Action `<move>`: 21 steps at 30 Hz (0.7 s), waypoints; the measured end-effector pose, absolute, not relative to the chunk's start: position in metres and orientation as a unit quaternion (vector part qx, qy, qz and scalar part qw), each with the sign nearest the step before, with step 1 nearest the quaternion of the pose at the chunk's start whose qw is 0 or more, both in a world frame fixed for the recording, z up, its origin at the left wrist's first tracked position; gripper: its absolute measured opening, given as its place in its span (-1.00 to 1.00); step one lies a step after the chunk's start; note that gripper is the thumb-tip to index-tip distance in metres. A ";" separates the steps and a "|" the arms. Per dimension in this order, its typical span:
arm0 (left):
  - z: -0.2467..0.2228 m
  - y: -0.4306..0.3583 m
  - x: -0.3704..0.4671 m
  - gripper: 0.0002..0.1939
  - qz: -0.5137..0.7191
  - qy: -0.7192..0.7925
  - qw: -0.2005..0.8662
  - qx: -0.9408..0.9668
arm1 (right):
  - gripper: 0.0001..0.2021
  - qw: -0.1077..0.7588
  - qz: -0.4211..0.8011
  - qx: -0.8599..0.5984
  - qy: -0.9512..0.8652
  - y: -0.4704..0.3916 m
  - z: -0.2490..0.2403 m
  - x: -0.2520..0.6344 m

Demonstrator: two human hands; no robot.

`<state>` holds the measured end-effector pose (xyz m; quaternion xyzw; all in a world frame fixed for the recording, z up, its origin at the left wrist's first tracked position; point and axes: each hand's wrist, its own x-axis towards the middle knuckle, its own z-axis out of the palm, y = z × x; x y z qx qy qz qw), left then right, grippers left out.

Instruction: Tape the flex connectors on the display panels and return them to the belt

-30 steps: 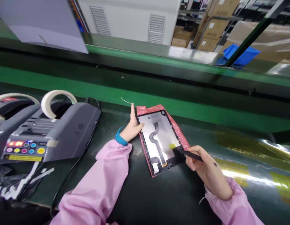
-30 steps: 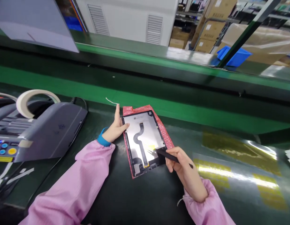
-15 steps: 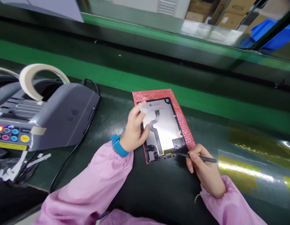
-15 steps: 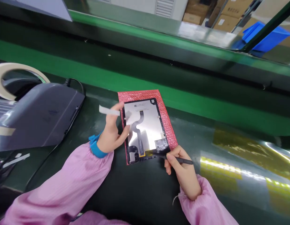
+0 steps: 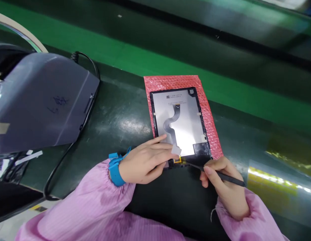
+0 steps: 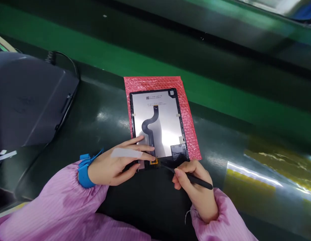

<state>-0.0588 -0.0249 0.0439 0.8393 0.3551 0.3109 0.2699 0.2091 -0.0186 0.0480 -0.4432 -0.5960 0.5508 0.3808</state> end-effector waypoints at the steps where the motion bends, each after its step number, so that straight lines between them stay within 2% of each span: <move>1: 0.044 -0.024 -0.059 -0.59 0.307 0.356 0.265 0.842 | -0.82 0.382 0.546 -0.442 -0.601 -0.019 0.048 0.209; 21: 0.042 -0.023 -0.061 -0.51 0.275 0.394 0.263 0.836 | -0.86 0.364 0.535 -0.443 -0.621 -0.024 0.049 0.206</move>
